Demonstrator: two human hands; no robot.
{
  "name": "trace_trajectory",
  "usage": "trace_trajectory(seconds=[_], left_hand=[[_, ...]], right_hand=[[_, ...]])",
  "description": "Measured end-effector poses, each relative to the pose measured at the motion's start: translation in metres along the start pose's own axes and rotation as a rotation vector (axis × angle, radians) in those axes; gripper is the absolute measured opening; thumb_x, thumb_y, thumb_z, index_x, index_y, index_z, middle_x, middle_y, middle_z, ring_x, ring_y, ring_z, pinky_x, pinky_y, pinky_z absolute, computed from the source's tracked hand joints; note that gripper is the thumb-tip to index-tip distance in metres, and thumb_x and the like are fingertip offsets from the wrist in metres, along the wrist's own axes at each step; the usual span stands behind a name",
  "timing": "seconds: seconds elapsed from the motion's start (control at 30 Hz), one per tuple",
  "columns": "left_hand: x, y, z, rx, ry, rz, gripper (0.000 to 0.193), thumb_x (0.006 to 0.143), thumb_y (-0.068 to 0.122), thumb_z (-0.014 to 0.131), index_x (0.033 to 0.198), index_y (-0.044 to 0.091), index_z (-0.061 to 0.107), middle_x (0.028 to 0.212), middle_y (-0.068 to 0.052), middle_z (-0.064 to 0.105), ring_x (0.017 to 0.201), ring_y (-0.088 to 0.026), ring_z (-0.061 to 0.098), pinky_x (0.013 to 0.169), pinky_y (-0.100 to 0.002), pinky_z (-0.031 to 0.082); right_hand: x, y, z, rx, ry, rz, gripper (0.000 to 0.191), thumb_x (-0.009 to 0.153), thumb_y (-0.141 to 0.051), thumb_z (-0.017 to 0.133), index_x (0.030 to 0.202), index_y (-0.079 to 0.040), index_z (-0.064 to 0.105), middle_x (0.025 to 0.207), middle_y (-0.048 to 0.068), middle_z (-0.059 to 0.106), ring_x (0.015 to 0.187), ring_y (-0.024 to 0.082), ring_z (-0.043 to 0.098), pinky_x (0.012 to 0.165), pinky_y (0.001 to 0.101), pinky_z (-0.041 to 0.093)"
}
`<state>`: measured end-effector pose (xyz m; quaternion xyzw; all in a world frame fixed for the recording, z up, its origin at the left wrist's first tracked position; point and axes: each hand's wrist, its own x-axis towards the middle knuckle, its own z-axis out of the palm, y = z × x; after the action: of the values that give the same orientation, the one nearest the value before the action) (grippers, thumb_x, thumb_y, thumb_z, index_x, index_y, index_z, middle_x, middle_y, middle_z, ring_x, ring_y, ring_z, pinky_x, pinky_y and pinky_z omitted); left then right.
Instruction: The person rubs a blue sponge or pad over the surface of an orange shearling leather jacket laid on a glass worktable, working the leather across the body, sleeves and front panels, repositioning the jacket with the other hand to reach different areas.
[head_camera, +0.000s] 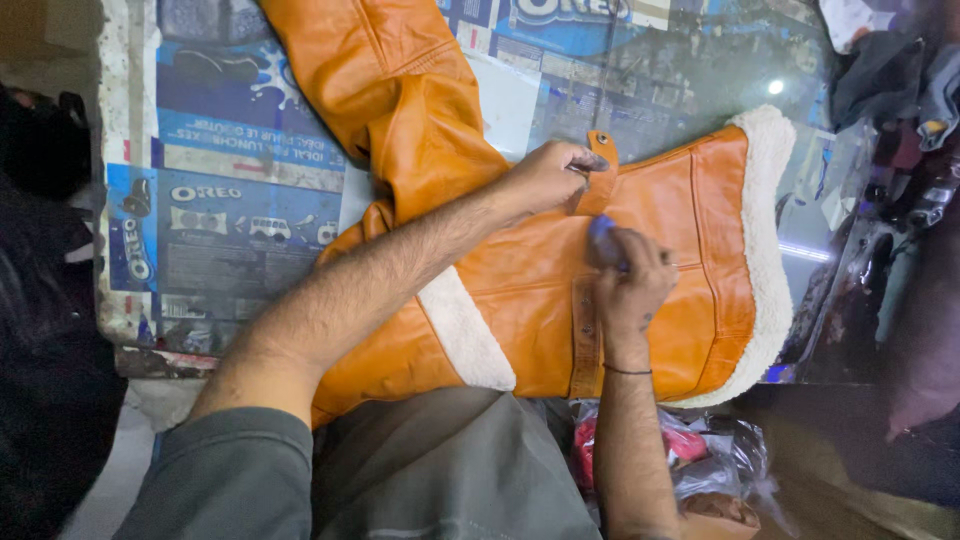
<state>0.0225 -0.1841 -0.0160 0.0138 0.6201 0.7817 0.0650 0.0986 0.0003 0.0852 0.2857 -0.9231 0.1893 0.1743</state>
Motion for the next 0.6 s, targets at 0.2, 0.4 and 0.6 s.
trace_trajectory(seconds=[0.2, 0.4, 0.6], left_hand=[[0.007, -0.006, 0.003, -0.559, -0.053, -0.209, 0.038, 0.098, 0.026, 0.054, 0.13, 0.008, 0.066, 0.123, -0.005, 0.069, 0.103, -0.017, 0.068, 0.096, -0.036, 0.053], [-0.008, 0.015, -0.02, -0.851, -0.216, -0.22, 0.055, 0.101, 0.049, 0.045, 0.139, 0.011, 0.058, 0.139, -0.005, 0.063, 0.11, -0.021, 0.067, 0.098, -0.044, 0.052], [-0.012, 0.019, -0.032, -0.887, -0.288, -0.26, 0.077, 0.097, 0.061, 0.033, 0.153, 0.01, 0.048, 0.154, -0.005, 0.047, 0.117, -0.029, 0.064, 0.098, -0.054, 0.052]], right_hand=[[-0.011, 0.024, 0.001, 0.009, -0.027, -0.014, 0.034, 0.079, 0.001, 0.065, 0.109, -0.01, 0.075, 0.113, 0.006, 0.075, 0.103, 0.027, 0.068, 0.092, 0.04, 0.045], [0.015, 0.024, 0.015, -0.179, 0.106, -0.29, 0.03, 0.08, -0.008, 0.078, 0.108, -0.019, 0.079, 0.116, -0.004, 0.076, 0.098, 0.024, 0.058, 0.093, 0.0413, 0.04], [0.102, 0.041, 0.016, -0.155, 0.153, -0.158, 0.03, 0.087, -0.004, 0.077, 0.112, -0.019, 0.079, 0.117, -0.004, 0.074, 0.103, 0.025, 0.059, 0.09, 0.0412, 0.04]])
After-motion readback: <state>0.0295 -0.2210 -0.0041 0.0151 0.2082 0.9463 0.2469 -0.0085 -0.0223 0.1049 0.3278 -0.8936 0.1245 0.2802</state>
